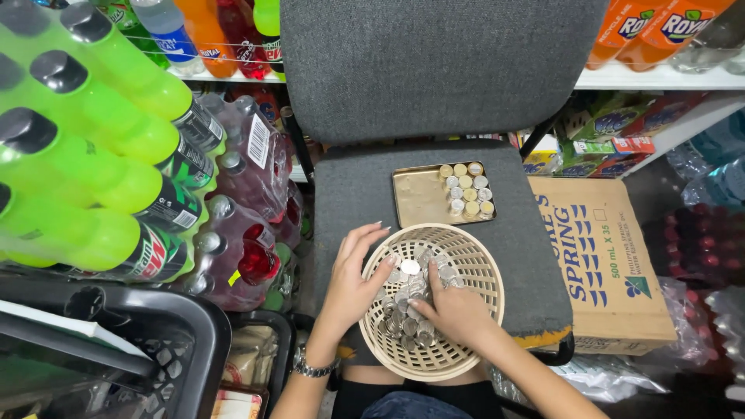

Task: Sorting various coins from a wicker basket into a wooden tray with circular slots

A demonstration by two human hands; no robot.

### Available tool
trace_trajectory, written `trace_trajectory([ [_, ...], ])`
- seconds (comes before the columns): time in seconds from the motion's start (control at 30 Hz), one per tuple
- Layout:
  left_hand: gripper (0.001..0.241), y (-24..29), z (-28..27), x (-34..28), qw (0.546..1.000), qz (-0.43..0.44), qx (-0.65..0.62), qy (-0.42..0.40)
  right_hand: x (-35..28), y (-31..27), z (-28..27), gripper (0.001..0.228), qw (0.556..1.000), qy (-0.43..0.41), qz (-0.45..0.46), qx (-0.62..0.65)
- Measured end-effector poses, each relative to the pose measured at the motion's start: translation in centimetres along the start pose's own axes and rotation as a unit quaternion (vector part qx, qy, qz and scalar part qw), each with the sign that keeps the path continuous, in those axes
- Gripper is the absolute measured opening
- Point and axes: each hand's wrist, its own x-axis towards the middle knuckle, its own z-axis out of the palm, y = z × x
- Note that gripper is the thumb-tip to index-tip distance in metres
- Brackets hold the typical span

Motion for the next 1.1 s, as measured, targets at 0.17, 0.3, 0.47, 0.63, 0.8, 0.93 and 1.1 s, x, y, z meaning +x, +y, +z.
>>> trace_trajectory([
  [0.17, 0.042, 0.6, 0.0, 0.0, 1.000, 0.002, -0.020, 0.014, 0.1, -0.8, -1.6, 0.071, 0.996, 0.076, -0.007, 0.052],
  [0.3, 0.040, 0.8, -0.1, 0.0, 0.999, 0.015, -0.037, 0.034, 2.8, 1.1, -0.9, 0.046, 0.979, 0.192, -0.009, 0.064],
  [0.47, 0.039, 0.9, -0.5, -0.2, 0.999, 0.022, -0.034, 0.034, 4.7, 1.8, 0.2, 0.033, 0.983, 0.182, -0.013, 0.021],
  [0.63, 0.039, 0.4, -0.6, -0.2, 0.999, 0.026, -0.029, 0.039, 5.1, 1.8, 0.1, 0.032, 0.983, 0.180, -0.008, 0.019],
  [0.8, 0.032, 0.1, 0.4, 0.1, 0.997, 0.071, 0.031, 0.026, 5.0, 2.5, -0.2, 0.019, 0.973, 0.228, -0.032, 0.023],
  [0.93, 0.022, -3.6, 3.9, 0.3, 0.946, 0.208, 0.237, 0.080, 7.6, 4.9, 3.0, 0.021, 0.961, 0.272, -0.049, 0.013],
  [1.1, 0.012, -4.7, 7.6, 0.3, 0.834, 0.309, 0.453, 0.053, 6.4, 6.5, 3.5, 0.016, 0.880, 0.458, -0.120, -0.024],
])
